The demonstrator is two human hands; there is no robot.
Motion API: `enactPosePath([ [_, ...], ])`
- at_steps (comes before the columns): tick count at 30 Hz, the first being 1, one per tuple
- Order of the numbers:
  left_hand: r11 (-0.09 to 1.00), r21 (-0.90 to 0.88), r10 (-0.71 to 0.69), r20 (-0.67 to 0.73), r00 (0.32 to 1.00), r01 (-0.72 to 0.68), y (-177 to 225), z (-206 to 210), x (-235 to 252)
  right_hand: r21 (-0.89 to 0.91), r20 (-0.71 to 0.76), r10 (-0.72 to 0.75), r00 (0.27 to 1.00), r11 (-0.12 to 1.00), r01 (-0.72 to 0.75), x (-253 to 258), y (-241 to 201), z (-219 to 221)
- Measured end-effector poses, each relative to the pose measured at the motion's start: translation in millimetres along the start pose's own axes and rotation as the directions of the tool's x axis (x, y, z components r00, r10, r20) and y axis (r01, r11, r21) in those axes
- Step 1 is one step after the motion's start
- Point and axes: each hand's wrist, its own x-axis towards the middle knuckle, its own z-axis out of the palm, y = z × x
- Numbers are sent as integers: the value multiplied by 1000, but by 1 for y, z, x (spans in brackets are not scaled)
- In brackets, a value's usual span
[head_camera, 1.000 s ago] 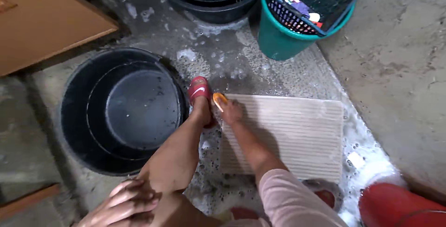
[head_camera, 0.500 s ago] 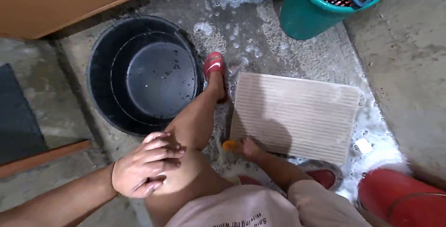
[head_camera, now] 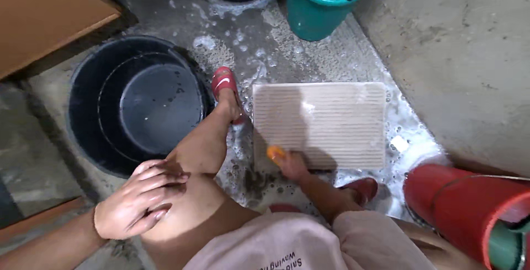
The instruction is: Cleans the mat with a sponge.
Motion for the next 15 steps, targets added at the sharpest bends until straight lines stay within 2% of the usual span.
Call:
enactPosePath([
  [2, 988, 145, -70, 73, 995, 59, 16, -3, 11, -28, 92, -175, 980, 984, 178, -21, -11, 22],
  [4, 899, 419, -241, 226, 944, 129, 47, -3, 39, -49, 97, -194, 976, 979, 200, -26, 9, 11],
  [5, 849, 494, -382, 325, 865, 189, 64, 1, 62, -34, 49, -131, 990, 991, 133, -35, 28, 4],
  [6, 824, 476, -518, 412, 750, 308, 77, 8, 89, 3, -28, 1, 1000, 1000, -1, -50, 51, -2],
  [7, 793, 361, -609, 475, 636, 490, 81, 23, 115, 82, -105, 203, 974, 977, -195, -69, 78, -10],
  [8, 692, 160, -667, 516, 538, 704, 75, 45, 137, 181, -189, 428, 884, 900, -397, -90, 109, -16],
  [9, 482, -83, -703, 557, 442, 872, 63, 76, 156, 280, -282, 626, 727, 778, -562, -113, 142, -20],
  [10, 224, -277, -730, 587, 350, 934, 46, 113, 170, 382, -282, 795, 537, 607, -697, -135, 174, -27],
  [11, 39, -378, -766, 583, 270, 925, 27, 151, 178, 479, -220, 904, 366, 427, -767, -152, 202, -33],
  [12, 3, -410, -816, 526, 239, 912, 11, 187, 180, 551, -130, 956, 262, 290, -783, -163, 222, -40],
  [13, 114, -390, -870, 405, 281, 914, 6, 215, 178, 590, -72, 972, 222, 221, -776, -165, 233, -44],
  [14, 318, -303, -898, 207, 388, 898, 21, 230, 185, 614, -71, 974, 214, 212, -760, -161, 231, -46],
  [15, 501, -137, -865, -38, 501, 855, 56, 227, 211, 618, -127, 963, 237, 264, -741, -153, 216, -45],
])
